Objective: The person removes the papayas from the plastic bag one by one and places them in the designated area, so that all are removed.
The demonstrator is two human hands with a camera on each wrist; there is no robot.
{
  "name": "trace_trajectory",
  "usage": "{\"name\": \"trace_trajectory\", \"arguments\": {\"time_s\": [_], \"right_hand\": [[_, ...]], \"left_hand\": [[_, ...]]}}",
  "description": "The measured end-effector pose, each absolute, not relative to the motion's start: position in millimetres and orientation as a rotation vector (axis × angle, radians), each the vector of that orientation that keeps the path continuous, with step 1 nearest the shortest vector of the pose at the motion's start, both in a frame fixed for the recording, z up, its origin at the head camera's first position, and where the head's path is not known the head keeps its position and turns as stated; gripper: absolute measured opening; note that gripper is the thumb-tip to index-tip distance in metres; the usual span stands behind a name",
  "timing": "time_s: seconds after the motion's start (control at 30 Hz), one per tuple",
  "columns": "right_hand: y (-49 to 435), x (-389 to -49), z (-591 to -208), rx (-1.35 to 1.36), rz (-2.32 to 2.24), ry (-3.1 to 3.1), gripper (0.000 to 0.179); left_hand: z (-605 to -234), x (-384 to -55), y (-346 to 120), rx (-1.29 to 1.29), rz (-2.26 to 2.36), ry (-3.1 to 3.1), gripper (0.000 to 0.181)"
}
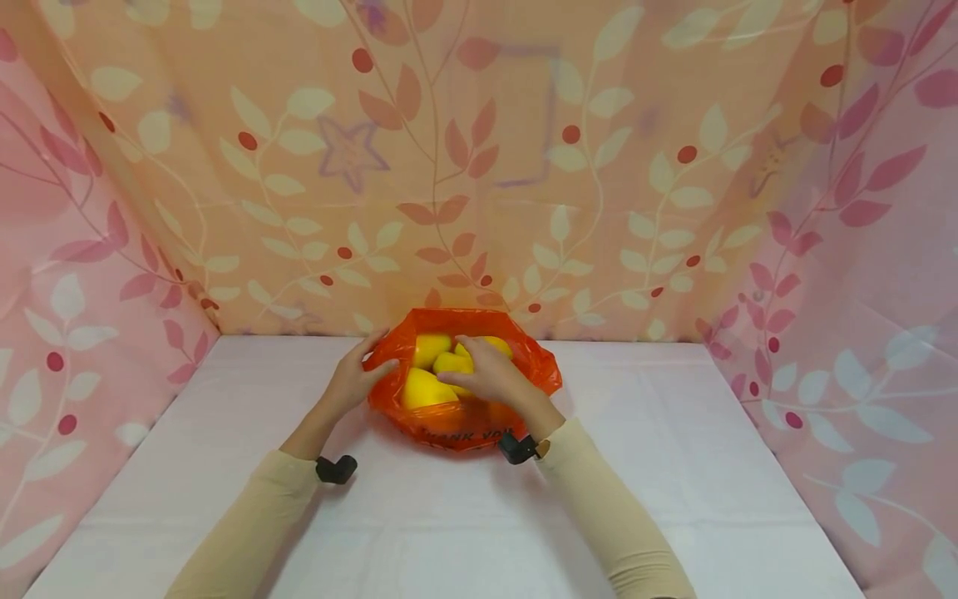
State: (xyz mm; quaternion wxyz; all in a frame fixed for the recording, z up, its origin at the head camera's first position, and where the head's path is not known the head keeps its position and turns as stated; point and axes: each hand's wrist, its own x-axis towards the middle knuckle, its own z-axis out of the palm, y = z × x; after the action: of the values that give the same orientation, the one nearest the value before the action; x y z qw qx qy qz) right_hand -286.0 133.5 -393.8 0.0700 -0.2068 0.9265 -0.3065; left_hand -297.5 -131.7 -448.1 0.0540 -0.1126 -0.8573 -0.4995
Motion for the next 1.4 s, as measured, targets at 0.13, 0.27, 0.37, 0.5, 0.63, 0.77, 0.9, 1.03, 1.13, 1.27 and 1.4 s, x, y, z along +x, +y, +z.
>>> {"name": "trace_trajectory", "arguments": {"time_s": [0.13, 0.27, 0.37, 0.5, 0.63, 0.77, 0.9, 1.03, 1.13, 1.27, 1.4], "right_hand": [[125, -283, -394, -0.610, -0.908, 2.779, 0.084], [116, -280, -393, -0.590, -0.866, 2.784, 0.083], [109, -278, -392, -0.602, -0.818, 2.795, 0.083], [101, -277, -394, -0.629, -0.724, 2.820, 0.083], [95, -276, -396, -0.649, -0.647, 2.833, 0.082], [89, -274, -398, -0.676, -0.611, 2.834, 0.078], [82, -273, -401, -0.674, -0.548, 2.858, 0.075], [75, -270, -402, -0.646, -0.445, 2.906, 0.073], [70, -268, -404, -0.625, -0.401, 2.922, 0.072], [65, -267, -408, -0.588, -0.370, 2.920, 0.071], [60, -265, -410, -0.556, -0.292, 2.939, 0.071]], "left_hand": [[-450, -298, -131, -0.360, -1.500, -2.595, 0.065], [-452, -298, -130, -0.385, -1.482, -2.588, 0.064], [-452, -298, -129, -0.391, -1.469, -2.598, 0.062], [-452, -298, -128, -0.362, -1.468, -2.616, 0.059], [-453, -299, -128, -0.349, -1.456, -2.629, 0.058], [-454, -300, -128, -0.340, -1.430, -2.640, 0.057], [-456, -300, -128, -0.323, -1.410, -2.655, 0.056], [-457, -301, -128, -0.304, -1.396, -2.655, 0.057], [-459, -303, -129, -0.291, -1.375, -2.649, 0.057], [-459, -304, -129, -0.251, -1.358, -2.650, 0.055], [-460, -305, -129, -0.207, -1.375, -2.648, 0.052]]}}
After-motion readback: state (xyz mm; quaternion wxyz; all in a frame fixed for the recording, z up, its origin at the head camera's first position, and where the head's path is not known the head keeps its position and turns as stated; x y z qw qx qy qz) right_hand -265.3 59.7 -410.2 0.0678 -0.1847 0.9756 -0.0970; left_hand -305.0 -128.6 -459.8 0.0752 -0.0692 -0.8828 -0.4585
